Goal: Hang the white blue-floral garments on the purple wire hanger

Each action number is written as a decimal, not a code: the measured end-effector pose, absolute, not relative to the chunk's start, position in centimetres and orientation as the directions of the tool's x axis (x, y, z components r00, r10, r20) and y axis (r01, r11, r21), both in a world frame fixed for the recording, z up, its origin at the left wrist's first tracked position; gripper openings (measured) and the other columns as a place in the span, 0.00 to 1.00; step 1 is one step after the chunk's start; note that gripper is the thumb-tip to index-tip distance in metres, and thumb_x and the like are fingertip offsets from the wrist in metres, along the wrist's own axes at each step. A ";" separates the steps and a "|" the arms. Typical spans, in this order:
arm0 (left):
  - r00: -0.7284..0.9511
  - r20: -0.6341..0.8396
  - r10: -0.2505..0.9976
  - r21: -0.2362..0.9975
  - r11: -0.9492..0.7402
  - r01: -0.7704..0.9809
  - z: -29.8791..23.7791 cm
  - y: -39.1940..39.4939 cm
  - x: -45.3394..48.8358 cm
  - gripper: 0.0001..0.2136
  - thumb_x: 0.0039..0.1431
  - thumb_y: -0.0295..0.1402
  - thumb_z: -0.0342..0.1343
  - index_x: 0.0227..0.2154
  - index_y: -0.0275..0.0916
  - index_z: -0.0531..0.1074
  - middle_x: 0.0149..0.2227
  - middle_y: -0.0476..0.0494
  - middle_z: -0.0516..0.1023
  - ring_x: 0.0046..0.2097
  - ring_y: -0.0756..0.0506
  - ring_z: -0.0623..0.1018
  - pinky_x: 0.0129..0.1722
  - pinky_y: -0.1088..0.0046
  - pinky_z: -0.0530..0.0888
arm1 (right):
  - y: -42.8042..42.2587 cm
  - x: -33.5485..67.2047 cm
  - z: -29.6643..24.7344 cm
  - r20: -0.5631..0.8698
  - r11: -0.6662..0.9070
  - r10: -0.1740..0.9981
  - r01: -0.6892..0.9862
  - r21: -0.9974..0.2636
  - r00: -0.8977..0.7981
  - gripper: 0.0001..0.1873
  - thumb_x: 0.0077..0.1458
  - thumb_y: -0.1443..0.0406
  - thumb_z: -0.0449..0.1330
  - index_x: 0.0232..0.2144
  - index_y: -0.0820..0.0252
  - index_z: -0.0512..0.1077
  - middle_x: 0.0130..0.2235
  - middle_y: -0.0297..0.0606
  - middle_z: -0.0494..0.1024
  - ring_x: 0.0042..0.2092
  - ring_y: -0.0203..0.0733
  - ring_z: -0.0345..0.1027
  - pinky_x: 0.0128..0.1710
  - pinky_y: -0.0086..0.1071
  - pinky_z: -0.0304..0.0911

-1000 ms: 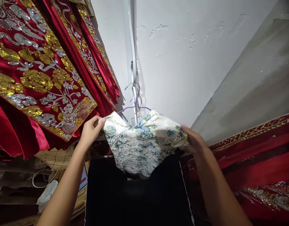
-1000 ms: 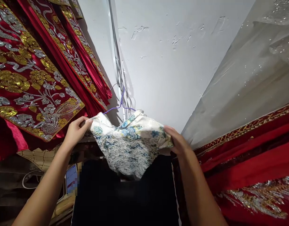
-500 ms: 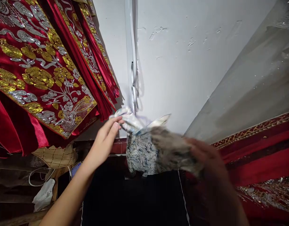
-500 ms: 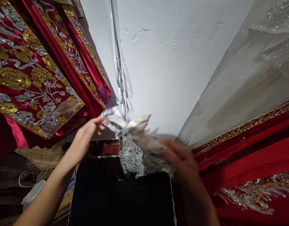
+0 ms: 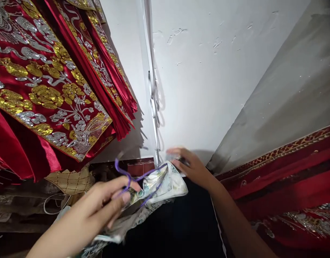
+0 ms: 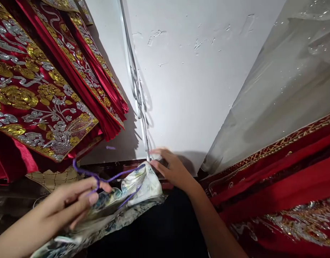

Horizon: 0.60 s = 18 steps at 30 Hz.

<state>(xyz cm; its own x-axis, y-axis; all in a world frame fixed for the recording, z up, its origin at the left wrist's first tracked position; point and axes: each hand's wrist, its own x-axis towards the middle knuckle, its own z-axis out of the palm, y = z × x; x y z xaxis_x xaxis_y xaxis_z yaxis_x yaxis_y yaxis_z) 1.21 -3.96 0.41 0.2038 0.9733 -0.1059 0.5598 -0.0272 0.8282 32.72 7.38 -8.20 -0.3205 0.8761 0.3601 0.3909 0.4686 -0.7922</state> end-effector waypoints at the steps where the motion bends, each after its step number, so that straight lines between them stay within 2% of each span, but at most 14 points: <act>1: 0.200 -0.040 0.979 0.786 -0.093 0.612 0.6 -3.4 0.6 0.18 0.61 0.43 0.58 0.54 0.48 0.74 0.27 0.50 0.77 0.28 0.46 0.75 0.31 0.75 0.73 | 7.6 33.0 -8.0 0.287 0.429 0.879 0.367 -0.826 -0.381 0.16 0.62 0.53 0.57 0.39 0.57 0.77 0.39 0.39 0.77 0.42 0.45 0.71 0.42 0.36 0.67; 2: 0.225 0.005 0.974 0.741 -0.154 0.654 0.7 -2.5 0.1 0.18 0.61 0.42 0.58 0.53 0.48 0.74 0.27 0.50 0.77 0.29 0.46 0.76 0.31 0.74 0.73 | 7.8 33.4 -7.7 0.214 0.375 0.880 0.344 -0.861 -0.423 0.18 0.63 0.52 0.56 0.32 0.58 0.76 0.31 0.36 0.74 0.34 0.41 0.69 0.34 0.32 0.66; 4: 0.330 0.033 0.943 0.665 -0.267 0.697 0.7 0.1 -0.5 0.14 0.63 0.42 0.55 0.49 0.47 0.75 0.24 0.51 0.75 0.26 0.46 0.75 0.28 0.75 0.71 | 7.9 34.4 -6.8 0.114 0.274 0.885 0.308 -0.911 -0.452 0.20 0.61 0.51 0.58 0.26 0.60 0.74 0.24 0.32 0.69 0.26 0.36 0.63 0.25 0.28 0.60; 6: 0.346 0.107 0.932 0.613 -0.336 0.715 0.5 3.1 -0.8 0.11 0.65 0.42 0.52 0.43 0.44 0.75 0.24 0.51 0.75 0.26 0.47 0.74 0.27 0.75 0.70 | 8.1 35.3 -5.7 0.127 0.251 0.894 0.244 -0.937 -0.430 0.18 0.57 0.52 0.62 0.26 0.60 0.74 0.24 0.32 0.69 0.26 0.34 0.61 0.24 0.27 0.57; 8: 0.278 0.250 0.928 0.587 -0.373 0.718 0.1 5.9 -0.6 0.13 0.66 0.44 0.51 0.37 0.41 0.75 0.26 0.50 0.76 0.28 0.47 0.75 0.29 0.75 0.71 | 8.6 35.7 -4.6 0.172 0.246 0.907 0.151 -0.958 -0.385 0.17 0.55 0.52 0.64 0.26 0.60 0.74 0.25 0.32 0.70 0.26 0.34 0.63 0.24 0.26 0.58; 10: 0.189 0.381 0.905 0.577 -0.392 0.717 -0.2 8.1 -0.3 0.13 0.65 0.43 0.52 0.35 0.40 0.75 0.28 0.48 0.77 0.31 0.47 0.76 0.32 0.73 0.72 | 9.6 35.4 -3.7 0.175 0.198 0.931 0.042 -0.979 -0.320 0.18 0.55 0.51 0.64 0.27 0.60 0.74 0.26 0.33 0.73 0.26 0.35 0.65 0.24 0.26 0.60; 12: 0.095 0.556 0.826 0.532 -0.442 0.722 -0.5 9.4 0.3 0.11 0.65 0.40 0.53 0.39 0.39 0.75 0.36 0.45 0.79 0.37 0.45 0.78 0.38 0.71 0.73 | 11.1 34.7 -3.1 0.167 0.156 0.961 -0.063 -0.986 -0.223 0.20 0.53 0.49 0.65 0.28 0.60 0.75 0.26 0.35 0.75 0.25 0.36 0.67 0.23 0.28 0.62; 14: 0.012 0.748 0.663 0.437 -0.507 0.743 -1.0 9.8 1.0 0.10 0.64 0.36 0.54 0.43 0.40 0.75 0.45 0.41 0.78 0.46 0.42 0.77 0.47 0.66 0.73 | 12.7 34.2 -2.6 0.211 0.201 0.976 -0.155 -0.967 -0.048 0.20 0.49 0.48 0.68 0.28 0.60 0.75 0.26 0.37 0.76 0.26 0.40 0.71 0.24 0.31 0.66; 16: -0.001 0.872 0.489 0.315 -0.561 0.765 -1.9 9.4 2.0 0.08 0.62 0.33 0.56 0.43 0.40 0.74 0.45 0.39 0.77 0.49 0.41 0.75 0.51 0.62 0.70 | 14.1 34.3 -2.2 0.259 0.285 0.956 -0.214 -0.934 0.140 0.19 0.47 0.49 0.69 0.27 0.58 0.75 0.25 0.37 0.77 0.29 0.44 0.74 0.25 0.34 0.68; 17: 0.040 0.892 0.451 0.263 -0.590 0.764 -2.7 9.1 2.5 0.06 0.62 0.32 0.56 0.41 0.41 0.74 0.43 0.40 0.77 0.48 0.40 0.75 0.50 0.62 0.70 | 14.6 34.5 -2.0 0.276 0.323 0.937 -0.233 -0.917 0.214 0.18 0.48 0.49 0.69 0.27 0.57 0.74 0.25 0.37 0.77 0.30 0.46 0.75 0.26 0.34 0.69; 18: 0.109 0.879 0.465 0.234 -0.618 0.751 -3.5 8.8 3.1 0.06 0.62 0.31 0.56 0.41 0.41 0.74 0.41 0.41 0.77 0.46 0.41 0.75 0.49 0.62 0.70 | 14.8 34.8 -2.0 0.289 0.356 0.919 -0.247 -0.901 0.268 0.18 0.48 0.50 0.68 0.27 0.57 0.74 0.25 0.37 0.77 0.31 0.46 0.76 0.27 0.35 0.70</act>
